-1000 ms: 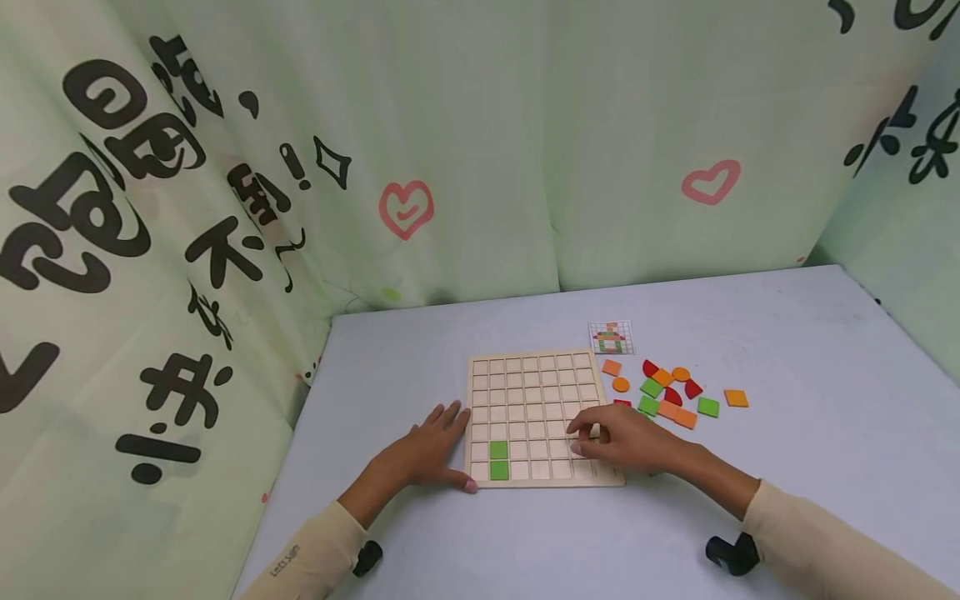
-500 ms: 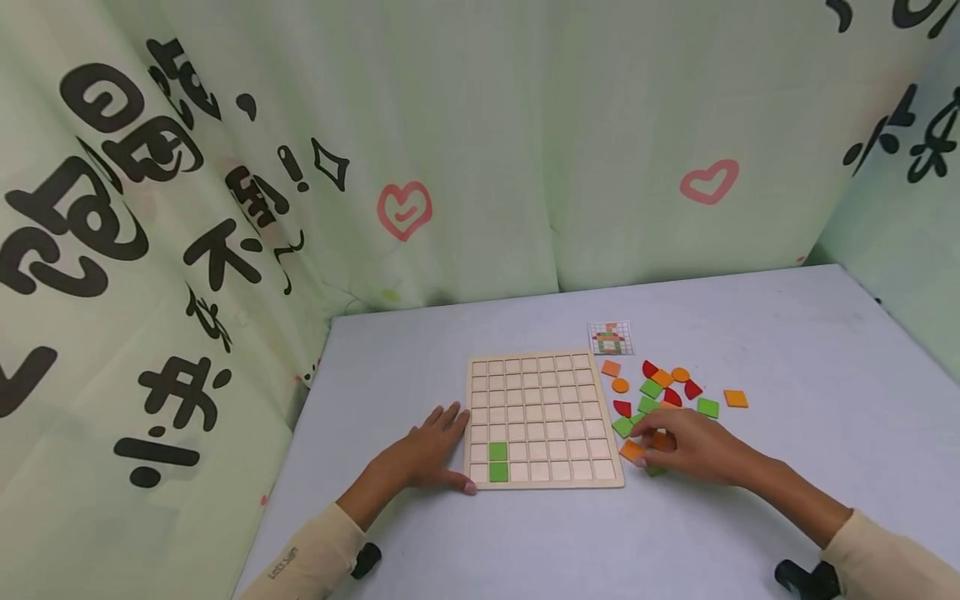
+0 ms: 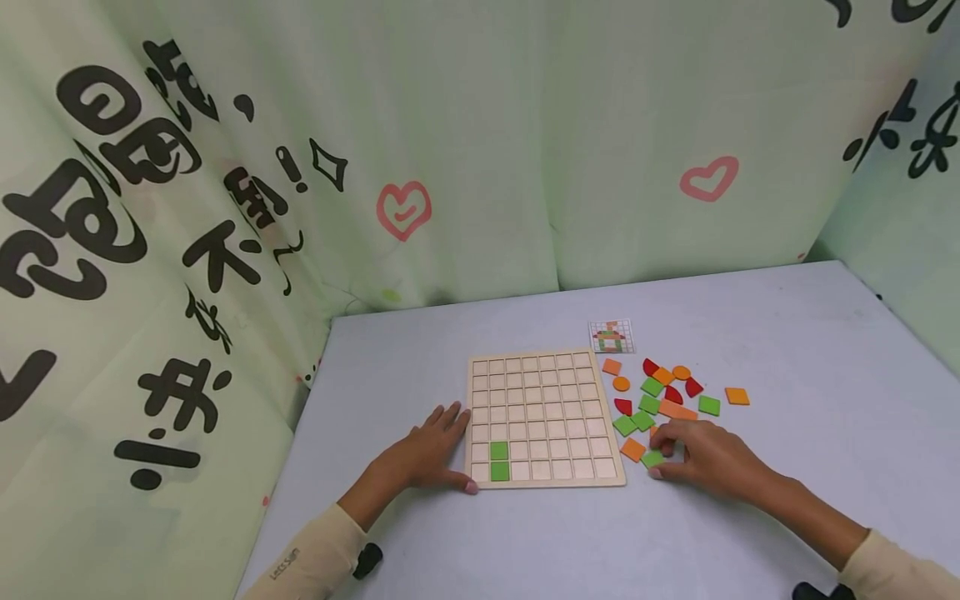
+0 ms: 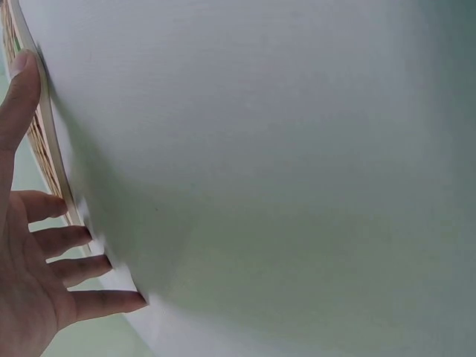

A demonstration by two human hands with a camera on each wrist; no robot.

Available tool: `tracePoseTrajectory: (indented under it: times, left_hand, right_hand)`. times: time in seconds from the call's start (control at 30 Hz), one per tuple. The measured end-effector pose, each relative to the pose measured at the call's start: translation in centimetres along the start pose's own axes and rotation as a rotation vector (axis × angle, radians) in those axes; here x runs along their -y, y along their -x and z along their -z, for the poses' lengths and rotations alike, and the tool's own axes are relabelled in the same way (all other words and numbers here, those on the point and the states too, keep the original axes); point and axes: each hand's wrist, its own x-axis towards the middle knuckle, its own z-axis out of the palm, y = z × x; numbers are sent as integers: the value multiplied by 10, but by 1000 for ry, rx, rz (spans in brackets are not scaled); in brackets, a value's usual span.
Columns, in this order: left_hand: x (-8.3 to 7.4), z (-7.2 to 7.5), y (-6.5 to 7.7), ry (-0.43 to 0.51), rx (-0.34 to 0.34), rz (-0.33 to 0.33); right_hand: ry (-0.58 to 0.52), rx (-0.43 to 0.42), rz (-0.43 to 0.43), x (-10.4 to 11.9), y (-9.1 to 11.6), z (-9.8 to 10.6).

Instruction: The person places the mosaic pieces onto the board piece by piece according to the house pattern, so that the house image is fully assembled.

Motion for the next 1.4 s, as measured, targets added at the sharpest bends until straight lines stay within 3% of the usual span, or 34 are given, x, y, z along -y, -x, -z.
tracePoseTrajectory:
  times: [0.67,1.07,1.4]
  left_hand:
    - [1,-2,-1,-2,3,1]
    - [3,-6,-1,4,14,12]
    - [4,-4,-2,-8,7,-6]
  right_hand:
    - [-41,-22,4,5,3,-2]
    - [-60,39,41,9,1,-2]
    - [-87,-5,35,15,-3,0]
